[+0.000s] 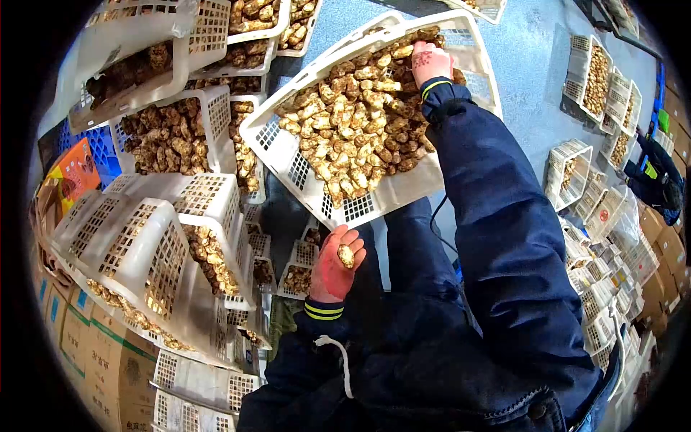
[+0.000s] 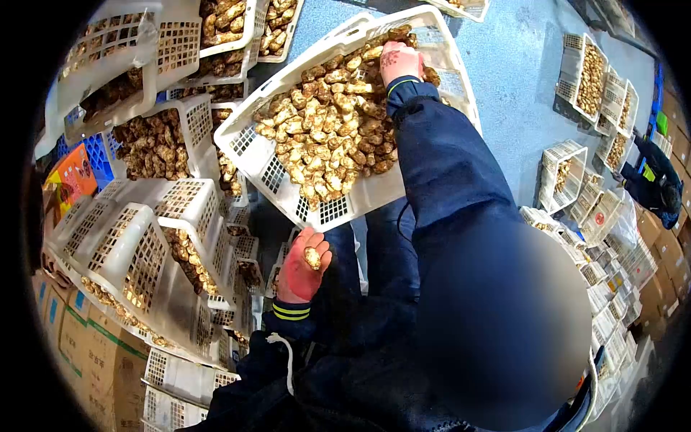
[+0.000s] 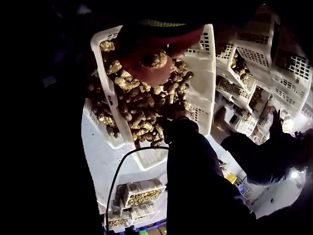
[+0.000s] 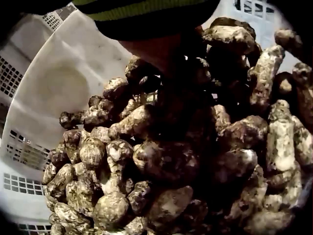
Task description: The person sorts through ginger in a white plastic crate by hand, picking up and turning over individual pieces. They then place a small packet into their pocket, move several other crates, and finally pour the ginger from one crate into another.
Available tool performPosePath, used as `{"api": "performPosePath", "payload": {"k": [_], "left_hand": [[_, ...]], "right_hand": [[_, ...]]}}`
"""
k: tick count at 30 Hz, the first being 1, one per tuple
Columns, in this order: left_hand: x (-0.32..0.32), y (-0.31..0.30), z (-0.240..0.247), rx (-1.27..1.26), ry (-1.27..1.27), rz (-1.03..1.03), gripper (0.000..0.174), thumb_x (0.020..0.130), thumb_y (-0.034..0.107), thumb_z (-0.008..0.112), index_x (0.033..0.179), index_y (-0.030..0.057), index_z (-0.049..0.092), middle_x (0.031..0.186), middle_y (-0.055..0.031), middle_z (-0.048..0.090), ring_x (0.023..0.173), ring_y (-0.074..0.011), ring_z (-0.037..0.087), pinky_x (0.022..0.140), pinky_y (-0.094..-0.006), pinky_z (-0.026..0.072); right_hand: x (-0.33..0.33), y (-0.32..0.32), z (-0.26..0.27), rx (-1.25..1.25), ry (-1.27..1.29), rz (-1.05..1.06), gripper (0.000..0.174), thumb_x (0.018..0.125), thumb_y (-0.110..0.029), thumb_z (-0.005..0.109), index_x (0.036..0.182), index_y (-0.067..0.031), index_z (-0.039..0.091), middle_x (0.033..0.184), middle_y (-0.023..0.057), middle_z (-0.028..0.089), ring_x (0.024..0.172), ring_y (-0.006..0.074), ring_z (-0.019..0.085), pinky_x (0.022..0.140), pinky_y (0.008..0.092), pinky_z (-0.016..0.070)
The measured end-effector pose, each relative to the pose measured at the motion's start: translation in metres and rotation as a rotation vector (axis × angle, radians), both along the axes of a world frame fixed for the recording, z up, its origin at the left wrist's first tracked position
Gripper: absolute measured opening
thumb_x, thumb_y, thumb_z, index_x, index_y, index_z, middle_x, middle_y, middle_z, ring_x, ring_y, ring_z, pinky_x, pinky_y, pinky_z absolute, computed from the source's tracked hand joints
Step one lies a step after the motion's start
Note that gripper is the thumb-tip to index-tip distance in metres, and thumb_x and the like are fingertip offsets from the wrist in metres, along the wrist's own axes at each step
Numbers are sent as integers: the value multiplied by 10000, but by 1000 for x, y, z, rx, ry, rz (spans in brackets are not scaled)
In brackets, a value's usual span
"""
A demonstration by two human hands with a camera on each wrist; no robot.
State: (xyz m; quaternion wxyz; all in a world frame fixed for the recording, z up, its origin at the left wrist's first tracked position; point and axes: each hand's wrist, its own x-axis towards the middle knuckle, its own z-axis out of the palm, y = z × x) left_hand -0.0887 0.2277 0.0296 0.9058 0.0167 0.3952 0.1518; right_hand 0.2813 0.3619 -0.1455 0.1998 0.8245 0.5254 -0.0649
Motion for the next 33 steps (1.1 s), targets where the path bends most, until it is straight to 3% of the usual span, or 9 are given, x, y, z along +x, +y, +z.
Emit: {"api": "performPosePath", "payload": {"k": [3,8,10,12,17,20,24,28,33], "left_hand": [[3,5,16,-320,43,314,326,927,173,366,1205,3,380,1055,-111,488,882,-194,468,747,-288,405],[20,19,30,-172,169,113,274,916,147,371,1150,5,395,1017,-94,466,862,-184,441,745,-278,387],[30,23,35,-222,206,118,229,901,126,372,1099,17,403,942,-66,437,797,-161,401,706,-251,357],[33,21,34,-322,298,129,228,899,122,374,1096,11,405,922,-66,425,795,-163,400,704,-246,355],[43,24,44,-207,263,122,180,903,126,381,1054,35,418,889,-45,413,766,-142,375,678,-241,340],[43,17,42,-200,339,107,171,909,143,383,1044,46,425,878,-39,405,764,-141,374,678,-243,337],[40,10,35,-184,120,127,257,917,172,384,1125,23,415,942,-56,423,807,-159,392,729,-259,349],[52,13,44,-217,155,140,195,921,172,373,1052,38,425,882,-33,396,773,-137,376,685,-245,334],[46,11,36,-186,152,78,133,925,164,383,986,51,421,817,-17,357,738,-129,357,655,-236,321]], "right_hand": [[-3,8,-1,-67,39,-66,184,805,-131,499,951,-77,598,828,110,654,760,247,656,591,380,517],[11,-19,19,288,409,-127,367,793,-170,547,1140,-52,535,849,101,653,786,241,644,656,336,494],[9,-44,32,452,1468,-831,481,805,-163,558,1258,-47,448,900,73,620,867,206,616,686,285,475],[5,-75,39,584,2143,-1005,536,825,-161,565,1312,-43,374,898,43,562,859,171,571,715,257,463],[-23,-74,77,613,2356,-1059,253,889,-189,476,1078,-20,481,754,5,502,687,163,465,686,248,373],[-20,-77,74,538,2378,-1193,342,925,-185,365,1176,37,432,529,-76,388,779,209,537,770,309,430],[0,-84,75,567,2240,-1068,301,867,-126,466,1138,0,497,819,40,579,762,165,560,647,233,439],[37,-44,118,1255,2096,-1268,382,902,-277,512,1182,-23,462,1023,123,592,858,212,597,699,288,496],[34,-44,42,624,1410,-757,466,821,-247,610,1222,-55,471,1005,128,622,846,227,616,751,333,495]]}}
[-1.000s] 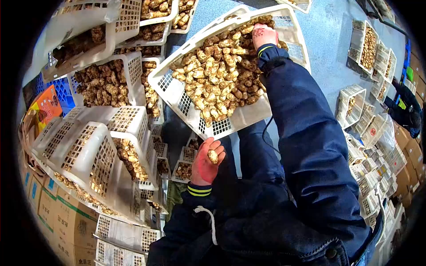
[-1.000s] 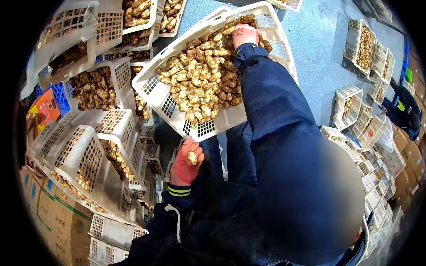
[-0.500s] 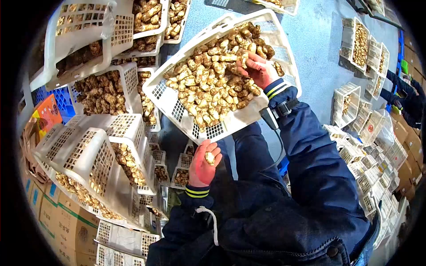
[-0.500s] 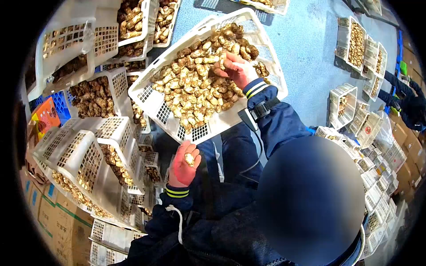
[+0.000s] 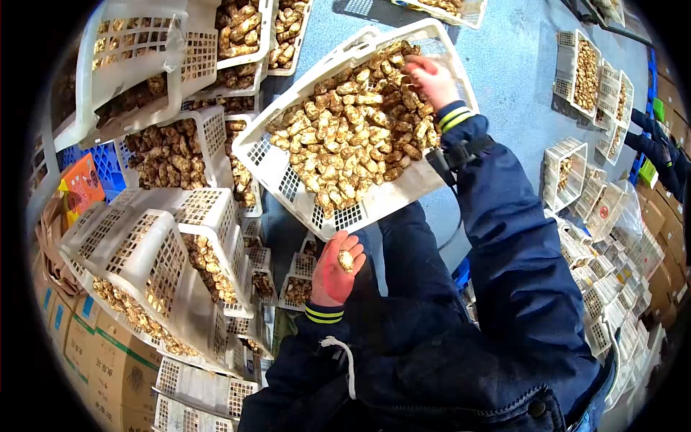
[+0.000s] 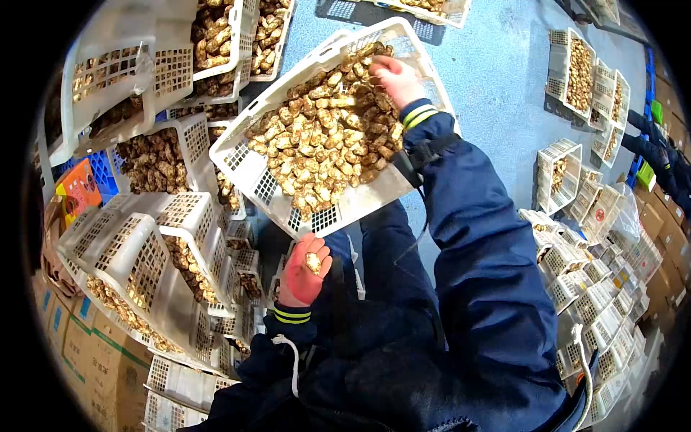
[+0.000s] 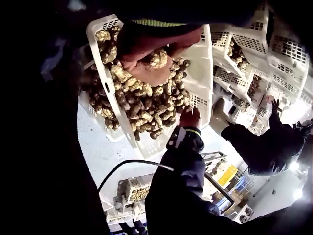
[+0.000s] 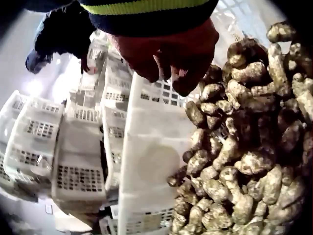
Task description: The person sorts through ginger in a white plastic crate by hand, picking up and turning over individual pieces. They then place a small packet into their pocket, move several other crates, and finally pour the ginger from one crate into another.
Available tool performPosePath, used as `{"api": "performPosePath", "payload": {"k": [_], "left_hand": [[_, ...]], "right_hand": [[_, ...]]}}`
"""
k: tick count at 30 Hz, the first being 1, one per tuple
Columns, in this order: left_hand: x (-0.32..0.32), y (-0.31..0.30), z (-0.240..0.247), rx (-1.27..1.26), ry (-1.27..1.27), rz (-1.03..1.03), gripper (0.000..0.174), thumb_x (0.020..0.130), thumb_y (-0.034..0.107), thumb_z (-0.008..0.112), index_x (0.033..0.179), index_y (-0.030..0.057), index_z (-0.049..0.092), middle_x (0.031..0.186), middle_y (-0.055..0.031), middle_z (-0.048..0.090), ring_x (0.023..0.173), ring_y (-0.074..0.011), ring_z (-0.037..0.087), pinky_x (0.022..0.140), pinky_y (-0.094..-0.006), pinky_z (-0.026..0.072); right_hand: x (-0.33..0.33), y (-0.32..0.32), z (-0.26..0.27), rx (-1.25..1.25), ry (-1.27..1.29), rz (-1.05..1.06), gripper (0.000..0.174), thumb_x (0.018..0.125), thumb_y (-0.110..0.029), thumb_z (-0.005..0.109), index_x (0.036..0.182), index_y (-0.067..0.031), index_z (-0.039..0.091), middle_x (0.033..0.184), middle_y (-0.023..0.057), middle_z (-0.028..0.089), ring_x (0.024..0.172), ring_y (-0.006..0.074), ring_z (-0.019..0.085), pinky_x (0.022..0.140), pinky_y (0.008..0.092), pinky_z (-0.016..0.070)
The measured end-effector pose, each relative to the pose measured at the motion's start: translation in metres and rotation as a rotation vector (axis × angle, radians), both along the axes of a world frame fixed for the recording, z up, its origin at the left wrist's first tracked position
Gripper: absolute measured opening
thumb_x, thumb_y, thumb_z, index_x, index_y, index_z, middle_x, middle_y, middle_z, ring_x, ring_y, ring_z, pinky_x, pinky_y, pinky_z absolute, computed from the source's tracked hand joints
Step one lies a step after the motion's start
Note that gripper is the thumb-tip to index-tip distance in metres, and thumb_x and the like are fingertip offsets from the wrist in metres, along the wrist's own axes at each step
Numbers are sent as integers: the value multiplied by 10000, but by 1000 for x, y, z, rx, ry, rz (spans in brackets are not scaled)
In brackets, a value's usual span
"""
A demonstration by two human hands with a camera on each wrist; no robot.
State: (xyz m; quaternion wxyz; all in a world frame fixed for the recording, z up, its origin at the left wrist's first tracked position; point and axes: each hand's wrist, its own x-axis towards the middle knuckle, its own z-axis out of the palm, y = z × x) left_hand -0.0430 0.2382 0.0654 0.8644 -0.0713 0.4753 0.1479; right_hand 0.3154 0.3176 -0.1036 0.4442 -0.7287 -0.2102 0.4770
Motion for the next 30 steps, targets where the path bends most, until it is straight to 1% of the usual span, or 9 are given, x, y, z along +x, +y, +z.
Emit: {"api": "performPosePath", "payload": {"k": [3,5,9,11,13,17,21,24,30], "left_hand": [[-5,-2,-6,-136,44,156,85,930,149,399,936,66,413,782,-9,325,716,-124,340,624,-243,307],[-24,-17,-33,-122,-529,422,306,935,180,381,1196,21,399,1018,-105,470,878,-197,456,787,-307,401],[-31,-11,-19,-158,-318,388,290,938,177,383,1178,17,414,988,-105,465,854,-194,447,746,-301,398],[-13,2,-3,-42,183,53,79,934,148,368,917,87,416,746,0,338,670,-113,341,571,-235,294],[-22,-2,-9,-187,25,217,122,922,137,351,988,62,421,804,-23,374,712,-128,359,612,-228,317],[-14,7,2,15,69,-53,200,895,136,375,1062,31,411,860,-45,403,750,-142,378,663,-229,333],[-17,5,-1,56,145,-61,259,892,126,374,1122,7,390,877,-55,397,759,-156,371,692,-246,347],[-20,4,0,-83,73,114,273,889,121,377,1134,1,385,877,-60,394,758,-157,372,697,-250,351],[-19,7,-1,53,121,-39,262,888,110,385,1127,3,388,872,-59,391,752,-157,373,676,-241,346]], "right_hand": [[-31,27,-21,-280,-941,382,498,756,-359,652,1165,-112,513,1066,97,579,963,258,571,804,381,463],[-44,39,-23,-450,-1228,568,437,720,-374,670,1039,-103,546,1010,110,538,955,260,545,784,391,466],[-49,45,-36,-490,-1286,532,183,771,-147,567,941,-82,577,937,126,541,825,272,594,678,383,504],[-40,44,-28,-491,-1224,637,182,770,-135,560,943,-83,579,969,141,540,846,287,600,679,388,509],[-36,40,-20,-493,-1111,745,203,769,-119,550,967,-90,578,1012,145,537,913,293,590,719,408,502],[-53,15,-26,-374,-1066,696,240,745,-119,562,984,-102,573,988,117,561,899,287,578,749,382,483],[-100,-31,0,-267,-658,661,284,743,-150,644,1009,-63,599,887,95,617,820,232,590,718,314,474],[-105,-40,19,-292,166,446,435,743,-184,686,1137,-49,557,951,43,631,816,129,572,727,255,454],[-92,-24,33,57,1095,-133,359,869,-72,484,1209,35,444,784,16,559,796,152,568,779,262,461]]}}
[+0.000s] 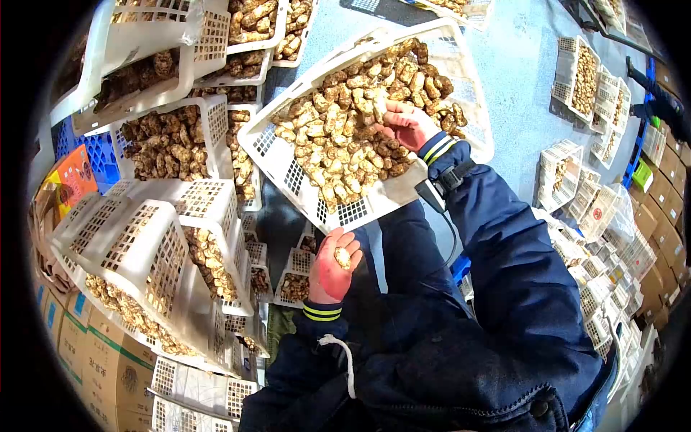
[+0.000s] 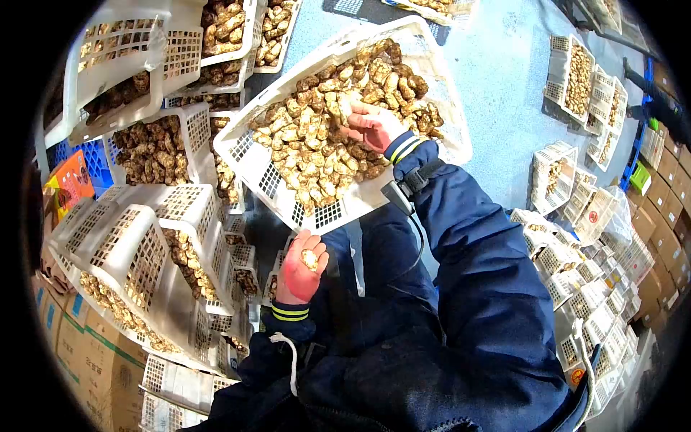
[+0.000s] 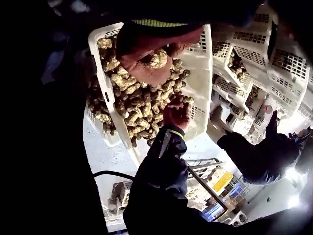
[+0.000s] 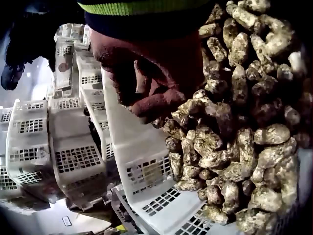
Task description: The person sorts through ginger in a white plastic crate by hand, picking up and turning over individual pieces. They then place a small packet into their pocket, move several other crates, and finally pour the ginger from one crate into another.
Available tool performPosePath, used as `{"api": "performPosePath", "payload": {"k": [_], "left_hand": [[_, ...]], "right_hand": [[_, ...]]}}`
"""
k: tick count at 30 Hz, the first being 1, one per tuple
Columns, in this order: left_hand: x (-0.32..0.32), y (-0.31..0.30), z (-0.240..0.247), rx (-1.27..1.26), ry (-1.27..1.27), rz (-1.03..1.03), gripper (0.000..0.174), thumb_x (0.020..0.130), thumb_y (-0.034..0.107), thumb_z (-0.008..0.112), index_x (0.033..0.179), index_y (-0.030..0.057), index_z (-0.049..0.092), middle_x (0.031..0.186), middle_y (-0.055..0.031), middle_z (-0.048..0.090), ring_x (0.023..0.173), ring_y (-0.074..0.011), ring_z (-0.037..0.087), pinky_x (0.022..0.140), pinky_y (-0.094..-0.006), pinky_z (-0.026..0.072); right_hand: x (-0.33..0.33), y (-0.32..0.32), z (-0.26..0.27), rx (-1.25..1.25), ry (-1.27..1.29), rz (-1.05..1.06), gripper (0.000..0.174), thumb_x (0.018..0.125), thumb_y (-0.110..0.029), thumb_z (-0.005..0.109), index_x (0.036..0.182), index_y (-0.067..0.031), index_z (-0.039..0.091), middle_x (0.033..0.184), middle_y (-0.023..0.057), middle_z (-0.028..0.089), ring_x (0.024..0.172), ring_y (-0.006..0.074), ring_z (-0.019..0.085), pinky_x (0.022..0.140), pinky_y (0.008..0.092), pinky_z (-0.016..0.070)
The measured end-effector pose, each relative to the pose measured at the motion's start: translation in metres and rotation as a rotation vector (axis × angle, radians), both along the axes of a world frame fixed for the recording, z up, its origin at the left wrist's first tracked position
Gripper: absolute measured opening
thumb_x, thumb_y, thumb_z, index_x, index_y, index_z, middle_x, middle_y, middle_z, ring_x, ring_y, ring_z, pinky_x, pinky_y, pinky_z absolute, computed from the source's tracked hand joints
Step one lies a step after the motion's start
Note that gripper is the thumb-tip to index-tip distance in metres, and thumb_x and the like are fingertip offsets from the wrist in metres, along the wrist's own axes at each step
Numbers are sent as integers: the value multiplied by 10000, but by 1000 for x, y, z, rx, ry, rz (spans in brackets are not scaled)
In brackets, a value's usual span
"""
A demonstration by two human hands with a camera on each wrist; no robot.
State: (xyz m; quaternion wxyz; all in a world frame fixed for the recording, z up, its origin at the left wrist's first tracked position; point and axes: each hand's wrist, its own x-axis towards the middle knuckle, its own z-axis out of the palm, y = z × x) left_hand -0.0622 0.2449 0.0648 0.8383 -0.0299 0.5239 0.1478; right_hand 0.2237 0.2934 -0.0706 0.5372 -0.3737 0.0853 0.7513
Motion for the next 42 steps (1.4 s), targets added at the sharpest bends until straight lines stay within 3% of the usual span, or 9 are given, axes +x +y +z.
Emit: {"api": "performPosePath", "payload": {"k": [9,17,21,27,28,32,37,41,42], "left_hand": [[10,8,8,-152,38,99,111,907,124,367,981,52,406,813,-27,360,708,-128,349,603,-228,320],[2,-4,-1,-76,25,55,199,889,102,378,1069,23,408,854,-47,393,744,-138,370,642,-233,340],[-21,-24,-22,-68,-9,81,336,934,127,350,1230,-31,364,1156,-160,492,989,-245,513,853,-338,435],[-32,-31,-35,-92,-289,226,335,929,134,342,1219,-33,357,1170,-157,481,1013,-240,497,883,-333,413],[-21,-19,-22,223,-159,-202,322,924,134,351,1201,-30,366,1145,-144,484,991,-226,486,868,-311,401],[-18,-15,-23,38,-363,160,307,923,126,346,1190,-24,374,1134,-139,491,973,-221,487,859,-305,399],[7,-1,-1,43,-68,-56,183,900,118,356,1050,35,419,909,-54,433,782,-139,397,688,-235,349],[14,-9,-2,229,167,-290,156,885,108,357,1015,46,417,869,-47,412,769,-133,394,679,-224,341],[11,2,-4,-11,-121,8,150,884,107,356,1006,45,418,863,-48,408,759,-135,387,676,-219,338]], "right_hand": [[-4,3,13,107,91,12,361,919,-162,430,1256,-35,408,1048,70,580,1043,204,549,896,307,452],[-7,8,11,272,-53,121,259,920,-191,443,1037,16,548,724,-16,564,869,225,580,806,293,428],[-17,15,16,165,-1007,1051,548,737,-364,630,1173,-50,522,1014,155,605,908,278,586,813,334,459],[20,61,-58,-181,-1994,614,537,738,-345,624,1169,-48,502,1143,225,510,1010,363,533,857,405,448],[14,63,-57,-201,-1888,671,534,741,-343,622,1176,-61,495,1148,232,492,1005,366,533,843,414,453],[-26,41,-47,-266,-1753,1038,496,777,-286,587,1201,-74,441,1042,197,506,937,318,551,796,409,466],[-16,-15,0,407,-1591,1299,333,802,-303,522,1112,-183,550,961,145,574,885,289,582,769,379,474],[16,26,6,-37,-1784,1018,241,822,-258,516,1044,-197,587,919,104,609,871,271,599,737,377,482],[23,39,-8,-39,-1952,948,202,811,-226,534,991,-179,611,903,92,601,869,258,590,727,384,478]]}}
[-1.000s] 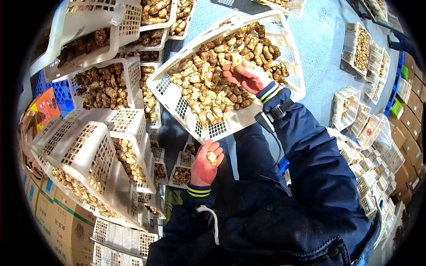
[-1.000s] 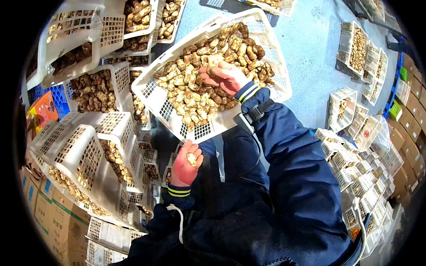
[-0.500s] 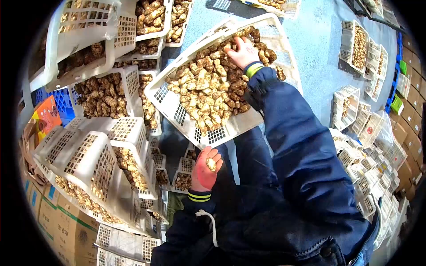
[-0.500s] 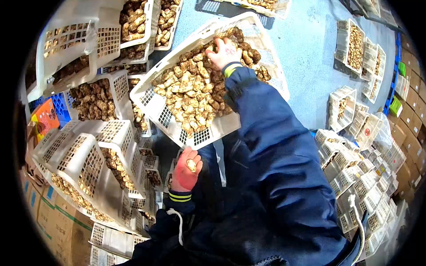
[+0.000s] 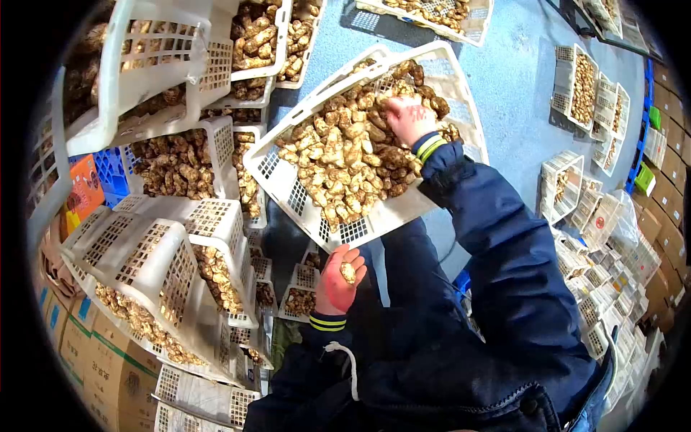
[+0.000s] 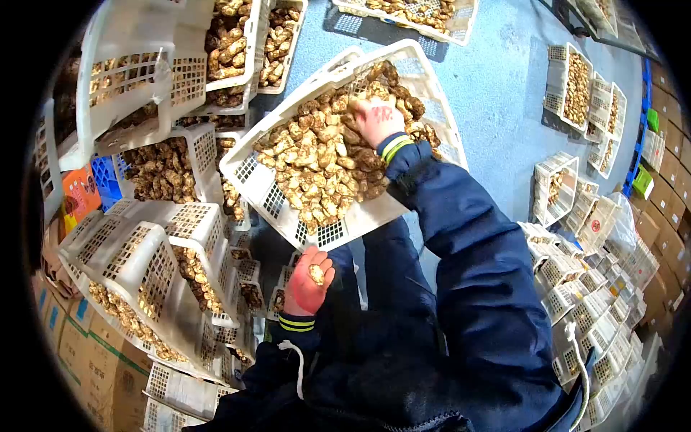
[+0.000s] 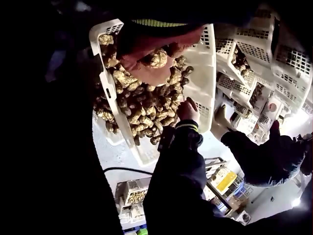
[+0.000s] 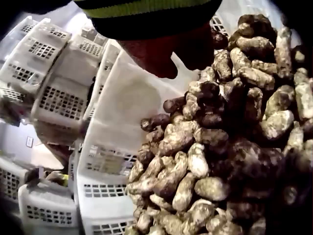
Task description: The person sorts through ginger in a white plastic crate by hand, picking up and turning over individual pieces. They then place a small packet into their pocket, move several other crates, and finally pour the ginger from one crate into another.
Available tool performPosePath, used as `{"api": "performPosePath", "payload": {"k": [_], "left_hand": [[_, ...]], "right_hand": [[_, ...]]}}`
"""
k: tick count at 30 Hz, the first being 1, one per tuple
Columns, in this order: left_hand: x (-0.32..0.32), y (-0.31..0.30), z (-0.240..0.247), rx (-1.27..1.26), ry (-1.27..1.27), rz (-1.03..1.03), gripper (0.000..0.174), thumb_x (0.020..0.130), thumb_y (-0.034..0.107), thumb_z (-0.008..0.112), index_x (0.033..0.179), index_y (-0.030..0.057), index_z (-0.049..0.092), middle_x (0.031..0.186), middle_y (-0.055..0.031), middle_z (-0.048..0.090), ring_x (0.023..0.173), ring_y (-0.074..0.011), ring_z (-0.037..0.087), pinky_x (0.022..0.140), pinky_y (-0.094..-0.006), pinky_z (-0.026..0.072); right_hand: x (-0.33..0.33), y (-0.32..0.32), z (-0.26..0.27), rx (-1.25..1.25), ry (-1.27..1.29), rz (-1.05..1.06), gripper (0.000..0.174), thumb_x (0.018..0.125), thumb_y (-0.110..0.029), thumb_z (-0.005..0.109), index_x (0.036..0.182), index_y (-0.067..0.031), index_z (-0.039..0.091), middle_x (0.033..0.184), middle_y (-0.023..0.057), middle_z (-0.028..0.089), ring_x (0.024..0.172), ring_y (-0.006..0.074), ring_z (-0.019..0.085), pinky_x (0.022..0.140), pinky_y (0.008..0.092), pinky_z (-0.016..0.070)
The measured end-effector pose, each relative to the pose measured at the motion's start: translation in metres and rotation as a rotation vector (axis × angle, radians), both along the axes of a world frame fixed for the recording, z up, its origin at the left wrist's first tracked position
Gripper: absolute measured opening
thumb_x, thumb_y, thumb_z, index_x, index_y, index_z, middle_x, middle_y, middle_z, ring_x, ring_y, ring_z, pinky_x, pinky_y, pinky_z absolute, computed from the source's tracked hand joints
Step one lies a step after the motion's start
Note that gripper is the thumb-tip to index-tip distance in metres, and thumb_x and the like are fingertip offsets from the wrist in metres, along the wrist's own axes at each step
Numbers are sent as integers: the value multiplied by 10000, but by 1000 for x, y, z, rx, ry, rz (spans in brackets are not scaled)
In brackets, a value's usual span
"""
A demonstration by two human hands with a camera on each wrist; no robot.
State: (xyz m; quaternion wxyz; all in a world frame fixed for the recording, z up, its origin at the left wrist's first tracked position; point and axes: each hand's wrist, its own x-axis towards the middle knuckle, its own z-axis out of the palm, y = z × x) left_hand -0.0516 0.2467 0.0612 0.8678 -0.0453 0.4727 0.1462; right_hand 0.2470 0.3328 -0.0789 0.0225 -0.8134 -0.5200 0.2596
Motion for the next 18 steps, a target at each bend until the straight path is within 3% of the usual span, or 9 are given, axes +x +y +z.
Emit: {"api": "performPosePath", "payload": {"k": [1,4,7,11,13,14,15,17,18], "left_hand": [[4,-1,5,4,141,-69,143,884,105,353,998,48,418,857,-46,403,753,-136,381,672,-220,337],[-1,-3,0,-63,99,22,147,885,109,352,999,45,421,863,-48,409,754,-139,387,671,-224,339],[-3,-2,2,32,211,-98,142,883,105,361,999,48,419,853,-45,404,748,-142,393,666,-228,346],[-9,-4,-5,-96,116,53,134,880,98,395,1007,67,423,844,-33,404,754,-130,399,671,-227,359],[-10,-8,-10,-189,149,49,91,902,117,390,976,76,425,837,-26,395,745,-122,387,660,-220,351],[9,10,9,-273,277,85,56,924,131,373,900,95,409,784,-12,358,695,-114,363,611,-218,334],[8,12,6,-400,291,182,95,932,131,363,843,107,389,746,-1,339,656,-107,348,568,-221,317],[5,16,11,-316,301,124,115,931,133,362,818,114,373,718,6,320,628,-103,336,544,-221,302],[-9,7,1,-320,301,122,115,931,133,362,818,114,373,718,6,320,628,-103,336,544,-221,302]], "right_hand": [[6,11,-13,180,14,-25,190,779,-226,572,947,-156,626,874,89,594,867,252,582,733,384,470],[-1,36,-51,117,-90,45,260,777,-310,585,957,-124,607,895,88,617,877,263,585,759,376,467],[-14,37,-64,-16,-141,61,250,787,-335,591,910,-119,615,873,80,627,874,250,583,753,373,448],[-29,34,-38,18,-220,1,374,773,-421,609,946,-90,601,910,108,608,891,247,567,770,362,448],[-46,43,-40,80,-231,-37,431,758,-459,611,957,-77,595,929,108,587,916,258,549,775,375,443],[-53,50,-48,-33,-246,-73,461,750,-483,608,959,-73,597,925,108,580,913,261,548,773,381,442],[-58,60,-52,-196,-313,-70,445,764,-480,592,949,-75,605,932,111,582,916,258,547,769,385,442],[-63,58,-50,-194,-386,-66,384,776,-398,595,979,-72,602,939,98,592,920,246,552,786,342,428],[-55,55,-48,-189,-223,-153,325,786,-329,584,966,-59,609,895,112,596,871,253,575,766,348,444]]}}
